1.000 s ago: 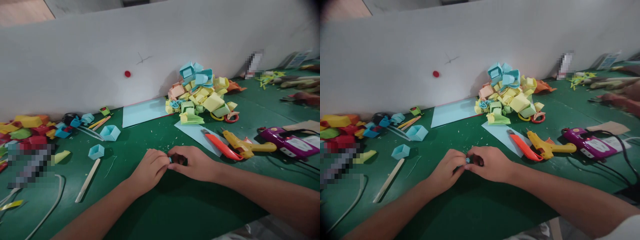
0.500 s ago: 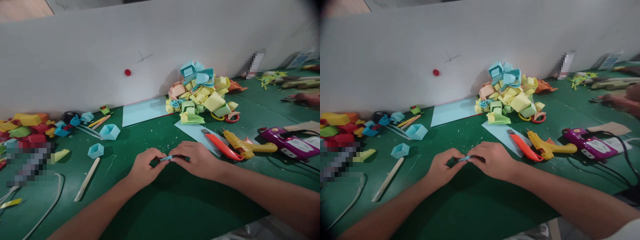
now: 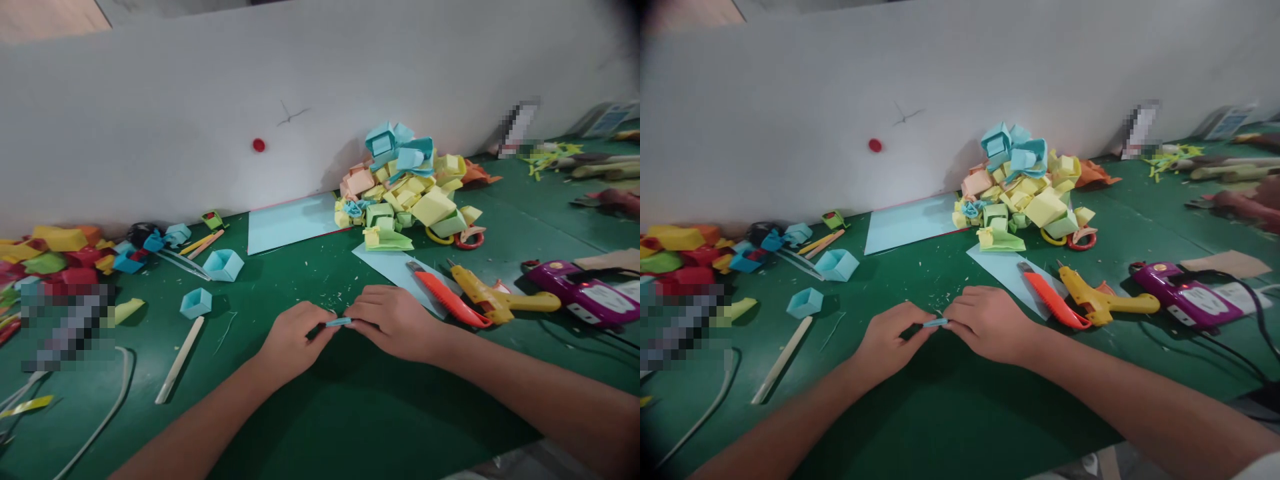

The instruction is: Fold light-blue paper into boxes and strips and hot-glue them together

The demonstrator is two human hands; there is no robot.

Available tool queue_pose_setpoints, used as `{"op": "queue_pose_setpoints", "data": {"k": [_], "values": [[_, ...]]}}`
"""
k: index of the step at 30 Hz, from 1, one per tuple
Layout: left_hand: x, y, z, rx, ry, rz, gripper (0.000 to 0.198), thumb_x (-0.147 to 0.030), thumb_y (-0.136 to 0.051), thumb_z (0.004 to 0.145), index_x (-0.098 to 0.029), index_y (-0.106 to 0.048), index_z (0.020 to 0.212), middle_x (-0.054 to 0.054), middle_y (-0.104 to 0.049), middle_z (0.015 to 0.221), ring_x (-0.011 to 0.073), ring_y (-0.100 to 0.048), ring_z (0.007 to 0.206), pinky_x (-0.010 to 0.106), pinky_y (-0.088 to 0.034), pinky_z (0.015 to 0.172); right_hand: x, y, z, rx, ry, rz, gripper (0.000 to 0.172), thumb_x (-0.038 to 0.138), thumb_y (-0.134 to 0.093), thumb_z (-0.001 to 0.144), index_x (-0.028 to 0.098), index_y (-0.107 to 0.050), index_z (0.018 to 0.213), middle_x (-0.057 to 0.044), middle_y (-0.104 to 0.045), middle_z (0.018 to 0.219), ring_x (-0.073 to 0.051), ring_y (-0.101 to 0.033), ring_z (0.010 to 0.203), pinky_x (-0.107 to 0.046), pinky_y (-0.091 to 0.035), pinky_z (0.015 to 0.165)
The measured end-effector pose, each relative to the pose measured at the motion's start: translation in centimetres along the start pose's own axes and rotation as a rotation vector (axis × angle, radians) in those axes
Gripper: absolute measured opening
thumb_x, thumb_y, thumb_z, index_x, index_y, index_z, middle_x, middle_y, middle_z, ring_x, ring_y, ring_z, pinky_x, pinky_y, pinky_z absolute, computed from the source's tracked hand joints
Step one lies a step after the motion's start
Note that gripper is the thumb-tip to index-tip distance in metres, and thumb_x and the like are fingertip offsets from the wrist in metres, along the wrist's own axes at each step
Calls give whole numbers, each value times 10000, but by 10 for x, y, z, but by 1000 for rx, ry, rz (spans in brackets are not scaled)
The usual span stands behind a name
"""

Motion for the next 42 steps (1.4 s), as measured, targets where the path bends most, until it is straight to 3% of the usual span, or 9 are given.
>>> {"op": "queue_pose_setpoints", "data": {"k": [6,12,18,22,28,33,42], "values": [[-5,0,-3,20,-89,78,293,-293,-497,1063,-192,-665,845,8,-731,778,159,-661,719,285,-494,649,-5,-5,2,23,-70,90,193,337,-613,999,190,-690,1099,-47,-762,926,-198,-667,817,-325,-478,725],[-2,-8,-3,74,-85,91,238,-265,-491,1054,-192,-660,903,22,-728,804,182,-657,744,314,-496,677,5,-6,4,-37,77,-9,209,230,-502,1054,158,-693,1009,-66,-751,862,-194,-643,789,-349,-488,755],[1,-6,0,94,-51,167,195,-211,-471,1034,-169,-654,985,52,-720,858,220,-643,795,355,-486,707,2,-18,14,-18,79,-124,273,249,-439,1076,180,-674,957,-62,-716,819,-201,-599,761,-358,-463,725],[11,3,5,34,-58,239,243,-184,-454,1039,-172,-650,896,48,-687,776,209,-607,738,346,-459,692,-11,-30,28,0,-29,-88,238,272,-433,1081,183,-646,1023,-72,-718,889,-205,-608,814,-339,-453,751],[31,3,24,-15,-117,278,220,-152,-490,1020,-177,-649,869,46,-699,763,207,-623,748,351,-447,716,-46,-39,38,-6,-316,325,99,232,-507,1035,211,-579,1099,-67,-691,987,-197,-635,902,-299,-490,761],[41,1,32,6,-91,243,161,-149,-527,1002,-190,-662,926,36,-745,817,196,-662,776,356,-432,702,-56,-39,40,12,-384,410,107,188,-518,1006,220,-580,1087,-68,-680,986,-196,-629,881,-302,-504,757],[46,2,37,66,8,80,157,-199,-523,976,-185,-666,1041,77,-776,946,227,-690,849,384,-474,760,-57,-36,38,5,-391,328,161,264,-458,1058,213,-609,1036,-67,-694,923,-195,-641,846,-307,-515,746]]}}
Point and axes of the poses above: each hand's wrist, its own z-axis towards the middle knuckle, its own y-axis out of the back of the hand, x = y × z, the point moved 9 cm from there along z, towards the middle knuckle
